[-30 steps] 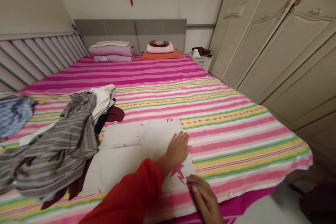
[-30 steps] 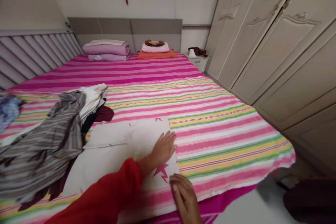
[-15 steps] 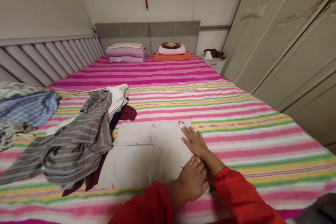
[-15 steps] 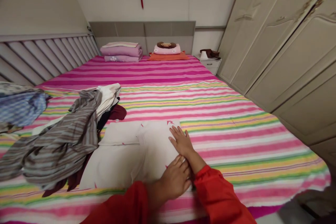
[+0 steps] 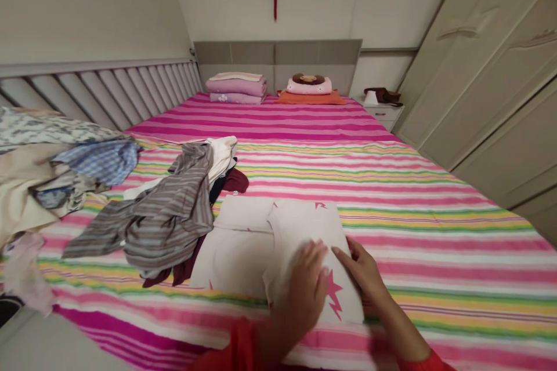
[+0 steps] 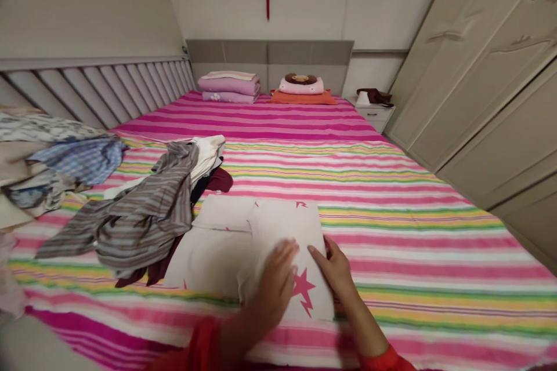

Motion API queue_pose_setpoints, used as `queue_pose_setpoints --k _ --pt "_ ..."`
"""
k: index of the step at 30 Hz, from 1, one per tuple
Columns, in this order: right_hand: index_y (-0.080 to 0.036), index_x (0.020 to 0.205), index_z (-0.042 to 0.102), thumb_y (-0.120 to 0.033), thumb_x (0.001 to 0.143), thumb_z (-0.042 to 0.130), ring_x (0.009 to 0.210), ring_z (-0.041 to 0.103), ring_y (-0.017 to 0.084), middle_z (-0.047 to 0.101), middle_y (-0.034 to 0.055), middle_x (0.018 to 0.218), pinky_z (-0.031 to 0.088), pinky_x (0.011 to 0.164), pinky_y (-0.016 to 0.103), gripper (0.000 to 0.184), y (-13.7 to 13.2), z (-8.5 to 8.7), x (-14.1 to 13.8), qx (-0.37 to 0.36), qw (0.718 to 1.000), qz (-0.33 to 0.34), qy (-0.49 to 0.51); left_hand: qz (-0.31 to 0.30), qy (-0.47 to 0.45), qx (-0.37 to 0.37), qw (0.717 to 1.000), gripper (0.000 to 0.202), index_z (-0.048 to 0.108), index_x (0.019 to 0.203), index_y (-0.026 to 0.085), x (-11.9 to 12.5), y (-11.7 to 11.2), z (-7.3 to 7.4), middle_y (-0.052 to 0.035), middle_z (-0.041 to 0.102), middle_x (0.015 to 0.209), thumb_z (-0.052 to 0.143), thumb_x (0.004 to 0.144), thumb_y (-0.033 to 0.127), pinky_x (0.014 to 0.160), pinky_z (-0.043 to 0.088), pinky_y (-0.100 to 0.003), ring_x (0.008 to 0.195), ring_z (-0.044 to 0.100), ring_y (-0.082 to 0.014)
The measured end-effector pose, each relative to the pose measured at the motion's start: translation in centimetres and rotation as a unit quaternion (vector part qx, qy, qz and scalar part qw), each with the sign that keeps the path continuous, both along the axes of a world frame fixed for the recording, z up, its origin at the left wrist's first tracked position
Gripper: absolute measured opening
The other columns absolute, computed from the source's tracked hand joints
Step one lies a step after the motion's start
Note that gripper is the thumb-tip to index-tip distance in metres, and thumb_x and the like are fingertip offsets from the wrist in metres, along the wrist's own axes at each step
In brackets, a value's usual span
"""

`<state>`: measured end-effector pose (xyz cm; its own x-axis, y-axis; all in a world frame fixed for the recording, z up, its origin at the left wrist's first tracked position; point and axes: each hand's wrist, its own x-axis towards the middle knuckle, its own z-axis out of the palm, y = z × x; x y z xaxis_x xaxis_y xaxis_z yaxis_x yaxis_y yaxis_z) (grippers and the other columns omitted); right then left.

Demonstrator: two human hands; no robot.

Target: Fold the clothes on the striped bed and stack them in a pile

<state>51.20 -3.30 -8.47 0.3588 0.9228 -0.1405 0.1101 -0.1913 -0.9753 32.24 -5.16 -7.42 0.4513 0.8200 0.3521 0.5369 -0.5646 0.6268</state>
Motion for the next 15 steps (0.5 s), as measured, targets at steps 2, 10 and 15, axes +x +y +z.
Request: queue_pose_setpoints --k 2,10,15 --pt "-0.017 0.111 0.064 -0.044 0.062 0.081 0.086 0.07 0.027 0.074 0.0087 0.102 0.057 0.075 0.04 0.058 -0.9 1.4 -0.6 -0.03 0.995 0.041 0.081 0.092 0.028 0.005 0.995 0.052 0.034 0.147 0.019 -0.1 3.7 0.6 -0.011 0.033 0.157 0.03 0.098 0.033 0.12 0.022 -0.054 0.148 0.02 -0.0251" --pt "-0.018 0.104 0.064 -0.039 0.062 0.079 0.071 0.072 0.029 0.076 0.0079 0.082 0.057 0.066 0.041 0.05 -2.8 6.7 -2.5 -0.08 0.97 0.066 0.221 0.168 0.085 -0.049 0.981 0.058 0.036 0.146 0.014 -0.2 8.7 -1.9 -0.0178 0.035 0.154 0.03 0.097 0.043 0.117 0.025 -0.057 0.145 0.026 -0.0311" --pt "-0.018 0.111 0.064 -0.041 0.052 0.084 0.07 0.072 0.031 0.076 0.0071 0.081 0.057 0.066 0.04 0.066 -4.1 9.6 -2.9 -0.054 0.982 -0.004 0.179 0.123 -0.002 -0.119 0.985 0.061 0.03 0.149 0.015 2.6 7.5 -1.8 -0.0159 0.03 0.157 0.026 0.098 0.047 0.119 0.023 -0.053 0.147 0.022 -0.0275"
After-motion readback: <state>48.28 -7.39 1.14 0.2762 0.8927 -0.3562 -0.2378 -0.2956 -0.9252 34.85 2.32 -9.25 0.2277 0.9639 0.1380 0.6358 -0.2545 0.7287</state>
